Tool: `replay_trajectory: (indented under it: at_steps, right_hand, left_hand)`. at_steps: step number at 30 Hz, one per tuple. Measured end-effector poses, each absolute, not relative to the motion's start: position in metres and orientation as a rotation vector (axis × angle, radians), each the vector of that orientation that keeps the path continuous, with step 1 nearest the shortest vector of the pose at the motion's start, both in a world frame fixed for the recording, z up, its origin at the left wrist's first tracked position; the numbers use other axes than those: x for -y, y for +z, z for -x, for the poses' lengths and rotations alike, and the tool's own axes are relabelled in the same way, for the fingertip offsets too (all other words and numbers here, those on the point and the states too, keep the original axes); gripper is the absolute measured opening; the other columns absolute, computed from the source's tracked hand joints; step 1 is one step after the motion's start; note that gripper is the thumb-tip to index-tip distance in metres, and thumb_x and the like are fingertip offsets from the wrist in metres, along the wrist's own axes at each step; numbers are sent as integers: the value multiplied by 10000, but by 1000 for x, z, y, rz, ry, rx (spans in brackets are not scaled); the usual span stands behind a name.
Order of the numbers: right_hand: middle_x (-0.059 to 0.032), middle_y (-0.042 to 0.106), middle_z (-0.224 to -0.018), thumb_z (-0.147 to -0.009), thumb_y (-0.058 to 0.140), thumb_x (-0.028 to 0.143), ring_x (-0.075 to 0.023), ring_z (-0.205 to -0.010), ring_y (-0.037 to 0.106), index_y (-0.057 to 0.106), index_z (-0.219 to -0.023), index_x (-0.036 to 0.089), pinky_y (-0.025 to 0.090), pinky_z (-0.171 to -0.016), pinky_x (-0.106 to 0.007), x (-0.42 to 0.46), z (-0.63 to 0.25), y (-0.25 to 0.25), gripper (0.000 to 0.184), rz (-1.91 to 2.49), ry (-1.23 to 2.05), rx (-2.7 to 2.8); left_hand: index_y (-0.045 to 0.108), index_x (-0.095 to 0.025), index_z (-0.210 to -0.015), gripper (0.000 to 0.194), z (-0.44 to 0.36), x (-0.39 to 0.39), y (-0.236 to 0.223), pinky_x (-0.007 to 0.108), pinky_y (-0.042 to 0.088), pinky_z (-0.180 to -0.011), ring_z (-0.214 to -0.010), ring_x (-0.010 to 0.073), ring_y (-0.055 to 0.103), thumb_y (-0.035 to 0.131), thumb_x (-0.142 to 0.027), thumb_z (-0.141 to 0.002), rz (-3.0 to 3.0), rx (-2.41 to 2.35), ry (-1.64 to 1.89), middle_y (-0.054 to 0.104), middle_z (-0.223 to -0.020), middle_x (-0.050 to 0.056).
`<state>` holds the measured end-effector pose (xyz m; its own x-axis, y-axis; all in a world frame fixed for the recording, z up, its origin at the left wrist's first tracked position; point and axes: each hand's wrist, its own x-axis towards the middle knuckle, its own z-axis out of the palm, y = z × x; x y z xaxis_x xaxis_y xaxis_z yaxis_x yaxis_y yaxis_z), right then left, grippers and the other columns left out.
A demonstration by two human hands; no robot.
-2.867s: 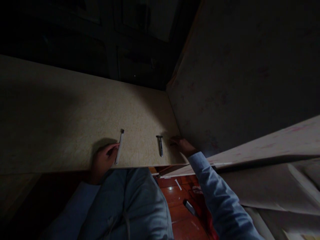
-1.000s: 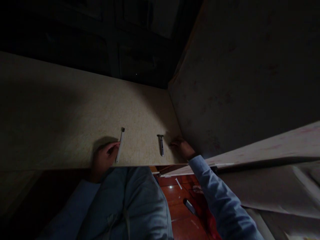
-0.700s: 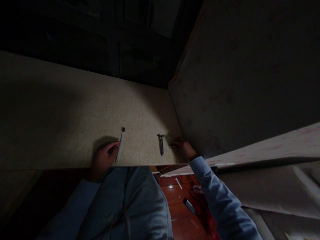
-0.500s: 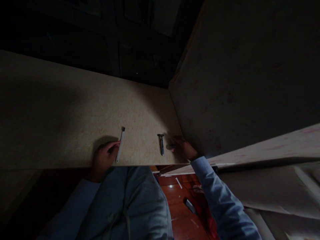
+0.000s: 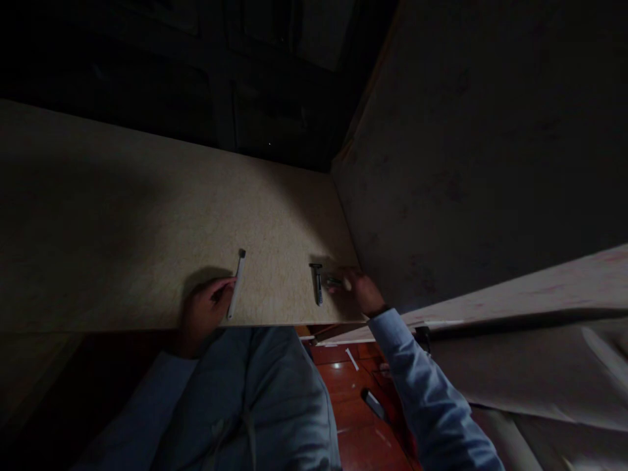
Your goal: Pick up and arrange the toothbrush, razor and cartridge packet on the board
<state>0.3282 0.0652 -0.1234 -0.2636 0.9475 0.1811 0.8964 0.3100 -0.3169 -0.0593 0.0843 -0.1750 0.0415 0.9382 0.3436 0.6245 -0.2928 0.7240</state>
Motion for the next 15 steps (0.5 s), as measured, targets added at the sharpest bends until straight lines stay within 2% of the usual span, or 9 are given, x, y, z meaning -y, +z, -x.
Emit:
replay_trajectory:
  at_steps: [5, 12, 15]
  right_hand:
    - [-121, 731, -1211, -884, 737, 394, -271, -1124, 683, 752, -1081, 229, 558, -977, -435, -63, -283, -100, 257, 1364, 210, 2286]
    - [-106, 730, -1230, -910, 700, 413, -267, -1091, 677, 781, -1077, 254, 549, -960, -444, -76, -227, -88, 245, 1172, 202, 2408]
    - [-100, 725, -1241, -907, 703, 418, -264, -1108, 669, 750, -1158, 265, 543, -966, -443, -79, -213, -92, 298, 1151, 240, 2409]
  left_hand:
    - [773, -183, -985, 321, 59, -84, -174, 334, 570, -755, -782, 223, 733, 493, -310, -893, -1966, -1566, 1128, 798, -913, 82]
    - [774, -185, -984, 304, 58, -83, -172, 338, 570, -777, -774, 216, 726, 499, -283, -900, -1964, -1560, 1120, 796, -917, 84]
    - [773, -191, -992, 295, 58, -82, -172, 328, 567, -769, -772, 208, 723, 505, -271, -900, -1954, -1567, 1116, 797, -922, 81]
